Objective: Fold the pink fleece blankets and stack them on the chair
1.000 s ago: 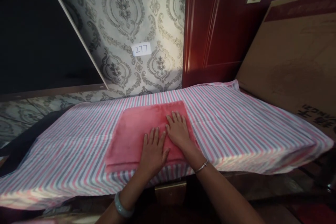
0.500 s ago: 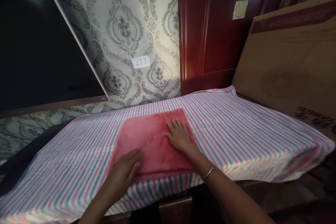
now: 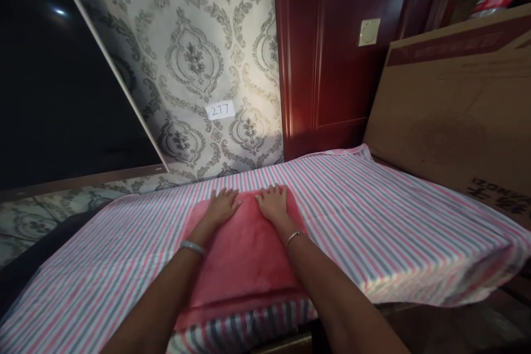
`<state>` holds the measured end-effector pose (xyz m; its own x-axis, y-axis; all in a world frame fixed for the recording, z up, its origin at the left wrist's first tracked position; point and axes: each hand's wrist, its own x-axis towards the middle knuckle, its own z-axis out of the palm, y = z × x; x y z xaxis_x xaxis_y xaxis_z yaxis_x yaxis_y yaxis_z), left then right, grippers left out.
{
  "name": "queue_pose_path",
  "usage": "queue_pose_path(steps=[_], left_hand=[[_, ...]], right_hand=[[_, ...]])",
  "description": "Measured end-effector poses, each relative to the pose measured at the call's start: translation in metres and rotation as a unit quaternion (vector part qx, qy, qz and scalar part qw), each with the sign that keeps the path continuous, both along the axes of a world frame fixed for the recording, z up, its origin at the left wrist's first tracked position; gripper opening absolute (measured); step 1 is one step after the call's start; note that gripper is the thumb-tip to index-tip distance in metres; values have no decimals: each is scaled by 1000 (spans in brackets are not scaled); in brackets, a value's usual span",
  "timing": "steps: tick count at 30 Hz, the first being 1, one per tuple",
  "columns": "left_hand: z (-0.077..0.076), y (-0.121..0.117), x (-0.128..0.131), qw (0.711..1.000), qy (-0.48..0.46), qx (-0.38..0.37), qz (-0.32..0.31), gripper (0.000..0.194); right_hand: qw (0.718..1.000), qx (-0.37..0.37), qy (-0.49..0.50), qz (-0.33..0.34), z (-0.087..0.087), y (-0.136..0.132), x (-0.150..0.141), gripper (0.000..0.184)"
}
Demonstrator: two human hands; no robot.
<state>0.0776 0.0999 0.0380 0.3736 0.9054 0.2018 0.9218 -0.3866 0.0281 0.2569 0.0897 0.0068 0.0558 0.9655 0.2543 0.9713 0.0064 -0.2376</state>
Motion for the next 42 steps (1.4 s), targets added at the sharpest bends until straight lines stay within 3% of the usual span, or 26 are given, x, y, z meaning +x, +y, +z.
queue_pose_path(steps=[3, 7, 18, 22, 24, 28, 31, 33, 35, 37, 39, 40, 41, 42], left_hand=[[-29, 1, -6, 999, -13, 13, 48, 46], [-43, 6, -10, 998, -28, 25, 57, 46], [-37, 7, -10, 998, -35, 22, 49, 45], [-33, 4, -20, 981, -23, 74, 179, 47], [-31, 6, -29, 970, -47, 39, 236, 49], [-29, 14, -43, 962, -90, -43, 254, 51], [-26, 17, -46, 960, -96, -46, 261, 51], [-24, 15, -40, 957, -94, -5, 274, 52], [-22, 11, -28, 963, -84, 71, 247, 53], [-22, 5, -10, 983, -56, 121, 123, 53], [-25, 0, 8, 994, -14, 94, -52, 51], [-28, -1, 15, 992, 3, 68, -108, 50], [-30, -2, 19, 991, 15, 45, -123, 49], [-31, -1, 19, 995, 21, 30, -98, 49]], right_hand=[[999, 38, -19, 12, -21, 5, 5, 45], [999, 46, -15, 14, -26, 7, 8, 44], [999, 50, -6, 5, -27, 8, 6, 45], [999, 51, -18, 4, -26, 6, 6, 43], [998, 54, -26, 4, -25, 5, 6, 43], [999, 49, -17, 7, -24, 5, 7, 44], [999, 44, 17, -13, -23, 6, 7, 47], [998, 48, 38, -22, -23, 6, 8, 49], [997, 53, 55, -23, -22, 6, 8, 49], [996, 58, 68, -22, -23, 6, 8, 48], [995, 60, 71, -19, -24, 6, 9, 49], [996, 62, 68, -17, -25, 6, 9, 49], [996, 65, 63, -14, -25, 6, 9, 48], [996, 68, 57, -13, -25, 6, 10, 48]])
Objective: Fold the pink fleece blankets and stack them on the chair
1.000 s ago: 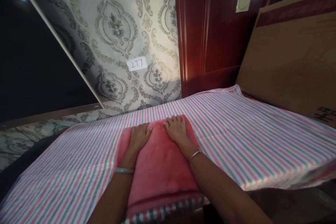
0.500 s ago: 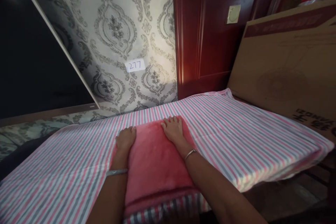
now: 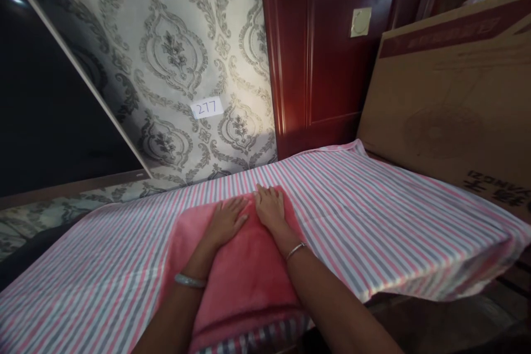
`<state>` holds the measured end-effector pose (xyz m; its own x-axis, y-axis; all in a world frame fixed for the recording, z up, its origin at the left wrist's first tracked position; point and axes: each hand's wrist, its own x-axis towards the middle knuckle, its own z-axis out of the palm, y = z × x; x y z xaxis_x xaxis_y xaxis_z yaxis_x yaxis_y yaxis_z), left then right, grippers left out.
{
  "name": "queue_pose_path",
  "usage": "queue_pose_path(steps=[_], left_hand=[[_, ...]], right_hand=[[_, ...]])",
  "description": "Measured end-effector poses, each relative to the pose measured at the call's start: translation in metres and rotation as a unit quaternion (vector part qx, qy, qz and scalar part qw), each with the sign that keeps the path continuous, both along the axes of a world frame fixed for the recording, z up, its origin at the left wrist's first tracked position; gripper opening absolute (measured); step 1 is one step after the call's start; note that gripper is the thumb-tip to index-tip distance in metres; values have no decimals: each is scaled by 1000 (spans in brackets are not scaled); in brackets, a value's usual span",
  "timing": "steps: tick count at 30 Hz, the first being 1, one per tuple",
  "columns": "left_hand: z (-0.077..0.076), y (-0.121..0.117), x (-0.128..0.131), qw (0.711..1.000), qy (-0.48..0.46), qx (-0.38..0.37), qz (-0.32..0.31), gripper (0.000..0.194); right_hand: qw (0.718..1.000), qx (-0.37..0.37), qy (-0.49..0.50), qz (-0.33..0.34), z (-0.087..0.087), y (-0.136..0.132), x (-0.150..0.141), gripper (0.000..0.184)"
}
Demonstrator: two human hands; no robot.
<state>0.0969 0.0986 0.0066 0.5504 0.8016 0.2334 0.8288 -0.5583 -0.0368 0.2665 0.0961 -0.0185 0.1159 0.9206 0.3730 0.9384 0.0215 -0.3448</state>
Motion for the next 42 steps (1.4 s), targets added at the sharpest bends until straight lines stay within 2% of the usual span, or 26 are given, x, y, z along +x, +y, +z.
queue_pose_path(steps=[2, 4, 5, 6, 8, 11, 15, 19, 21, 23, 26, 28, 33, 38, 42], left_hand=[[0, 3, -11, 992, -6, -9, 128, 51], [5, 7, -34, 963, -33, -31, 265, 51], [8, 8, -47, 947, -50, -51, 314, 51], [11, 10, -60, 932, -67, -73, 348, 52], [14, 11, -80, 916, -92, -107, 376, 54], [12, 10, -90, 912, -97, -129, 377, 56], [10, 9, -86, 902, -100, -138, 397, 56], [21, 8, -79, 899, -100, -137, 405, 57], [28, 4, -71, 899, -97, -109, 412, 60], [30, -3, -59, 923, -76, -50, 373, 63], [22, -17, -43, 971, -17, 7, 238, 62], [11, -23, -37, 980, 6, -11, 198, 62], [-10, -27, -38, 977, -4, -28, 210, 61], [-12, -26, -38, 978, -21, -15, 208, 61], [-15, -26, -39, 979, -31, -4, 202, 60]], right_hand=[[1000, 3, -9, 1, 0, 0, 0, 47], [1000, -2, -10, 2, 2, -1, 0, 45], [1000, -6, -9, 2, 2, -1, 0, 44], [1000, -9, -7, 1, 3, -1, 0, 43], [1000, -8, -8, 0, 4, -1, 0, 42], [999, -4, -31, 12, 3, -1, 0, 40], [999, -20, -34, 18, 1, 0, -1, 40], [999, -22, -23, 16, 3, 2, -3, 40], [999, -20, -24, 13, 5, 2, -4, 41], [999, -22, -25, 14, 7, 0, -5, 42], [999, -31, -29, 17, 11, -2, -5, 44], [998, -44, -29, 22, 14, -2, -3, 44], [994, -111, -5, 18, 18, 5, 19, 46], [987, -157, 29, -3, 13, 11, 40, 52], [986, -162, 27, -20, 26, 5, 31, 53]])
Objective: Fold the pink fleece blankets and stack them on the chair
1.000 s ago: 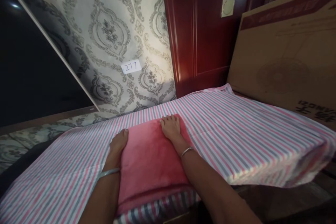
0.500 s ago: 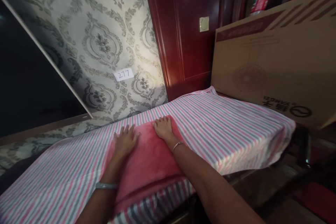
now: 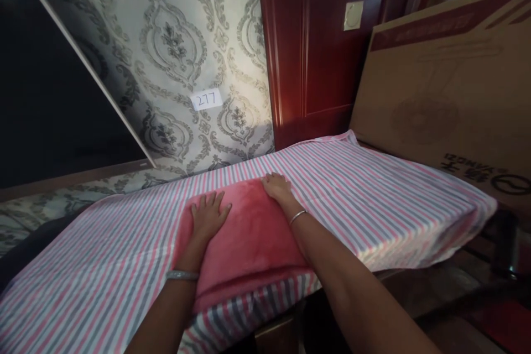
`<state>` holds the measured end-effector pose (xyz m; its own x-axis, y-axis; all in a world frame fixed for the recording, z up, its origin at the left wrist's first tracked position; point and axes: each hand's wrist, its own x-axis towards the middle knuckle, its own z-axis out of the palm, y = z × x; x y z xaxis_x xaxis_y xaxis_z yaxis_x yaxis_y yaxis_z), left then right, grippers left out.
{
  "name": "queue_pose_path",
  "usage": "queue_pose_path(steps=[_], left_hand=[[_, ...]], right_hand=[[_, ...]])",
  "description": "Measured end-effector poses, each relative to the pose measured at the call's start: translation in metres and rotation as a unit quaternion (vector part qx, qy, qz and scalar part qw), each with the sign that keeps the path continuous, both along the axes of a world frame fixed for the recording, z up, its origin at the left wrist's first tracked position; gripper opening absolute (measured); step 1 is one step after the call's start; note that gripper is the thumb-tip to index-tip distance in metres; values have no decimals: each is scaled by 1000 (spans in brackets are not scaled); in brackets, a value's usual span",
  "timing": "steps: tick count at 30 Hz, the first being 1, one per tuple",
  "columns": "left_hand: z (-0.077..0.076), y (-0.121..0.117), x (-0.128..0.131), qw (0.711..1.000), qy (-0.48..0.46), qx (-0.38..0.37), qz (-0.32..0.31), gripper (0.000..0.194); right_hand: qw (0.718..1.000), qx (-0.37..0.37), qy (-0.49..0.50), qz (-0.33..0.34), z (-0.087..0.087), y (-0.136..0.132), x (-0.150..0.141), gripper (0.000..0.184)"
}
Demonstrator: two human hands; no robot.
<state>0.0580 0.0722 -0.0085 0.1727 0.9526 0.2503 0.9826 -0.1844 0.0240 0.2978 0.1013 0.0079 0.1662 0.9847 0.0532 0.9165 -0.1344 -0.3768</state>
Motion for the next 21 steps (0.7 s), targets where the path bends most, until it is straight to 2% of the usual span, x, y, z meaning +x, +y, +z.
queue_pose_path(steps=[3, 5, 8, 10, 12, 15, 18, 21], left_hand=[[-1, 0, -1, 1000, -2, 0, 3, 60], [-2, 0, -1, 1000, 0, 2, -1, 60], [-2, 1, -1, 1000, -2, 3, 0, 61], [-2, 1, -1, 1000, -4, 0, 0, 62], [-3, 2, -1, 1000, -4, -2, -2, 62], [-3, 3, 0, 1000, -4, -2, -5, 62], [-2, 2, 0, 1000, -7, -5, -6, 63], [-1, 1, 1, 1000, -13, -8, -8, 63]], right_hand=[[998, 42, -41, 24, 15, -21, -22, 55], [989, 79, -67, 101, 16, -43, -41, 58], [971, 80, -66, 214, 1, -75, -61, 59], [969, 68, -57, 230, -12, -88, -66, 60], [971, 65, -53, 223, -21, -92, -63, 60], [973, 55, -65, 217, -23, -94, -46, 59], [975, 47, -84, 201, -22, -104, -19, 58], [982, 37, -84, 165, -30, -124, 12, 57]])
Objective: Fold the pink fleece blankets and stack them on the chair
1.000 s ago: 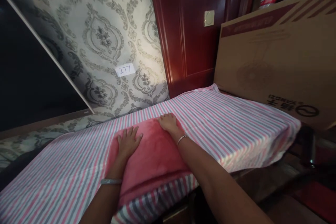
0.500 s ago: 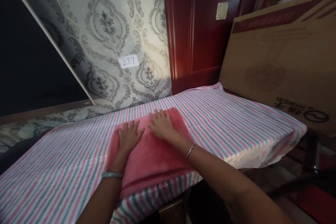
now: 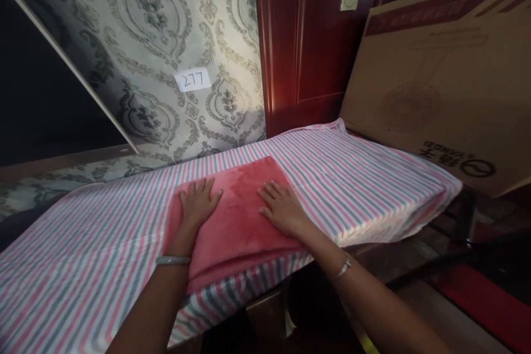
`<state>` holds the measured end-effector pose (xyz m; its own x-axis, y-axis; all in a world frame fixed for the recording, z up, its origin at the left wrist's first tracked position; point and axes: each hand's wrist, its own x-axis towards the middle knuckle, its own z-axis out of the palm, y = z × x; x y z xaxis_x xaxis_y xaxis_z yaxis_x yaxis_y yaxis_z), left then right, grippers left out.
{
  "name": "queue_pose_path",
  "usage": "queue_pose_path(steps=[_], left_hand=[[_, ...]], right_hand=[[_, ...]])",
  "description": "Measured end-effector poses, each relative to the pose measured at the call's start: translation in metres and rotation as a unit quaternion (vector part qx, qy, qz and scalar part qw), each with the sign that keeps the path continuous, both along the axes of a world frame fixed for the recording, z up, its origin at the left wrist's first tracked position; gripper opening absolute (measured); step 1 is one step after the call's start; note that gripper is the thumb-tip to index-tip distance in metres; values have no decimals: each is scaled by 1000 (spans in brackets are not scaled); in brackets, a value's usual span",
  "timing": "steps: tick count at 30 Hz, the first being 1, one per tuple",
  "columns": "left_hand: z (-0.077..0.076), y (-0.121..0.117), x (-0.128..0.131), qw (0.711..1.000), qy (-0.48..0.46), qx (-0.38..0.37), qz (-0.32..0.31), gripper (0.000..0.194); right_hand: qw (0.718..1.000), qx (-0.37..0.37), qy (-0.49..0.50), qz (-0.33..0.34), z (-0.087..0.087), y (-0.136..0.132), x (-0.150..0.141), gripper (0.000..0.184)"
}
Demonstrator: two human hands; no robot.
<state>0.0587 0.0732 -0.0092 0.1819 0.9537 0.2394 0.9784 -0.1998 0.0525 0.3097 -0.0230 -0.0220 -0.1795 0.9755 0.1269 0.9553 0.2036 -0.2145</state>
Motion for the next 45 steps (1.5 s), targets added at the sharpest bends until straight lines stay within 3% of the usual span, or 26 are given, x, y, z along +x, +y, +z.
queue_pose_path(steps=[4, 8, 10, 14, 18, 21, 25, 29, 33, 36, 39, 42, 45], left_hand=[[0, -2, 0, 1000, -10, -3, -4, 62], [1, -3, 0, 1000, -19, 9, -9, 62], [5, -4, 0, 999, -29, 20, -10, 62], [18, -12, 0, 999, -40, 22, -31, 59], [26, -45, -7, 994, -28, 15, -106, 56], [19, -81, -18, 988, -16, -6, -153, 57], [3, -117, -30, 987, -22, -29, -155, 56], [-10, -128, -32, 990, -10, -17, -137, 55], [-18, -128, -30, 992, 3, -2, -124, 55], [-20, -128, -33, 992, -7, 1, -125, 54], [-17, -129, -33, 991, -26, -1, -129, 54], [-5, -133, -22, 991, -43, 4, -128, 55], [5, -139, 5, 987, -40, 27, -151, 60]], right_hand=[[997, 29, 67, -37, -22, -28, 34, 58], [981, 73, 173, -48, -39, -53, 46, 66], [976, 80, 196, -47, -41, -66, 47, 69], [981, 73, 179, 24, -40, -85, 49, 78], [982, 84, 162, 51, -41, -87, 54, 73], [983, 99, 149, 44, -41, -83, 56, 69], [985, 98, 138, 27, -37, -81, 58, 66], [971, 171, 162, 41, -44, -79, 61, 60], [971, 151, 178, 61, -51, -86, 66, 60], [970, 133, 193, 57, -41, -98, 70, 52], [961, 167, 220, 19, -21, -101, 67, 52], [959, 189, 213, 0, 2, -82, 48, 54], [970, 168, 171, 31, 20, -47, 16, 58]])
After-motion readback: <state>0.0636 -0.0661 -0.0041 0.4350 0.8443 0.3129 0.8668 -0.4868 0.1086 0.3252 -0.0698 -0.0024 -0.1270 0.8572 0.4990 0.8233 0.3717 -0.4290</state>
